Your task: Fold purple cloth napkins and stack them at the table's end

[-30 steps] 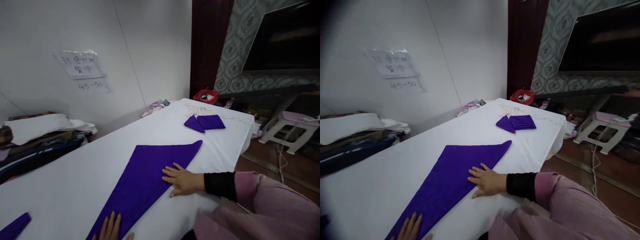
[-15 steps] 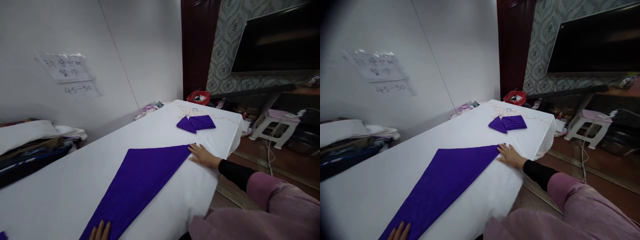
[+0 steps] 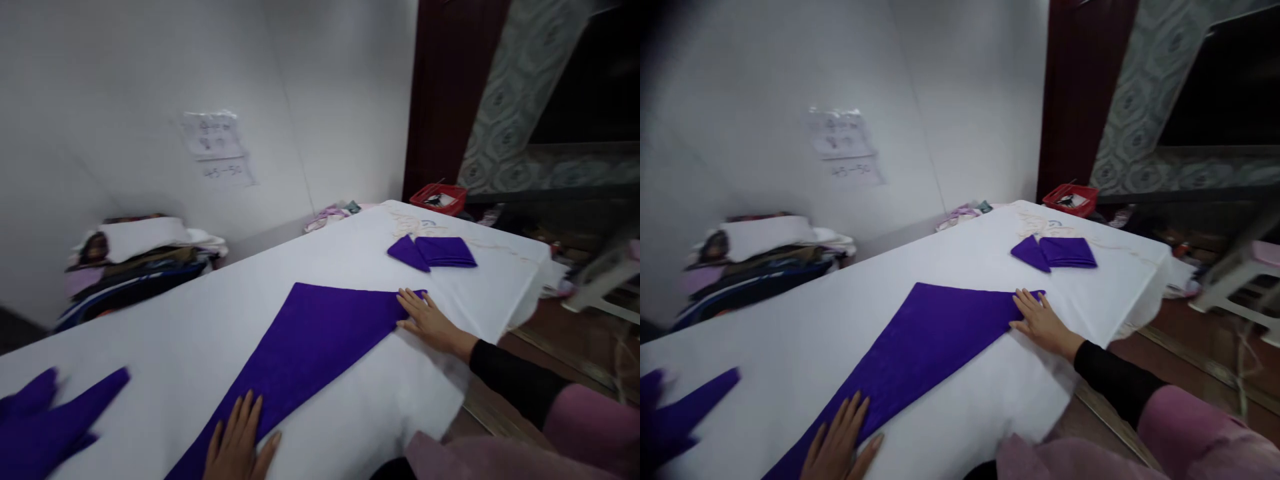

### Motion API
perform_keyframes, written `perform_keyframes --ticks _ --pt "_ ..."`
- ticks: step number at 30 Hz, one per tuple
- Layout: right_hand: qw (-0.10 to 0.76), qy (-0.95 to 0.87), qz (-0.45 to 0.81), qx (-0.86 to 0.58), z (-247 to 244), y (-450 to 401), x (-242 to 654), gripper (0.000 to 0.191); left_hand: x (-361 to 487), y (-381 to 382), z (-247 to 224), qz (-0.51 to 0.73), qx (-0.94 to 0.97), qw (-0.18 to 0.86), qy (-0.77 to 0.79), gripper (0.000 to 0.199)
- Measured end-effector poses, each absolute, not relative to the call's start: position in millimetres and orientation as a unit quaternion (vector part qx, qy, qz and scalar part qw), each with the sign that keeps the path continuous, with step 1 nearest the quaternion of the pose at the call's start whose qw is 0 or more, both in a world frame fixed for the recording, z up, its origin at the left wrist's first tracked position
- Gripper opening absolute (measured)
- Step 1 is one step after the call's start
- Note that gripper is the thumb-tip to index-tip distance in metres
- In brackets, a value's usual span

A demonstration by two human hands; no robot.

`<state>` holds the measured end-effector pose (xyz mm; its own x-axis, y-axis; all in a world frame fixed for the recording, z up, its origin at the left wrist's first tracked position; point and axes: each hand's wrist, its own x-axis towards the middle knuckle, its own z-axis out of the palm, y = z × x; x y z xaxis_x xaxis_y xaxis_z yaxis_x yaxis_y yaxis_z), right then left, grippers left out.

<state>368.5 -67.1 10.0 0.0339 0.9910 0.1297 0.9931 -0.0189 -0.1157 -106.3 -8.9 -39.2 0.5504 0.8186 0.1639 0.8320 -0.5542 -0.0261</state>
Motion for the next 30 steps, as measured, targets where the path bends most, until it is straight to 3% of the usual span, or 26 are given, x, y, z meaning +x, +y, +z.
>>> perform_keyframes --ticks 5,11,20,30 --pt "0.120 -0.803 0.065 -0.581 20 -45 287 0.066 -93 -20 -18 -0.050 -0.862 0.037 -0.502 0.062" --pt "0.091 -0.873 0.110 -0.466 11 -28 222 0.062 -84 -30 2 -0.037 -0.855 -0.042 -0.515 0.066" --pt "0.060 -0.890 0.050 -0.450 -22 -28 229 0.064 -79 -38 15 -0.065 -0.838 -0.135 -0.525 0.073" --pt "0.073 -0.894 0.032 -0.441 -31 -27 232 0.064 -151 -53 10 -0.033 -0.756 -0.072 -0.650 0.067"
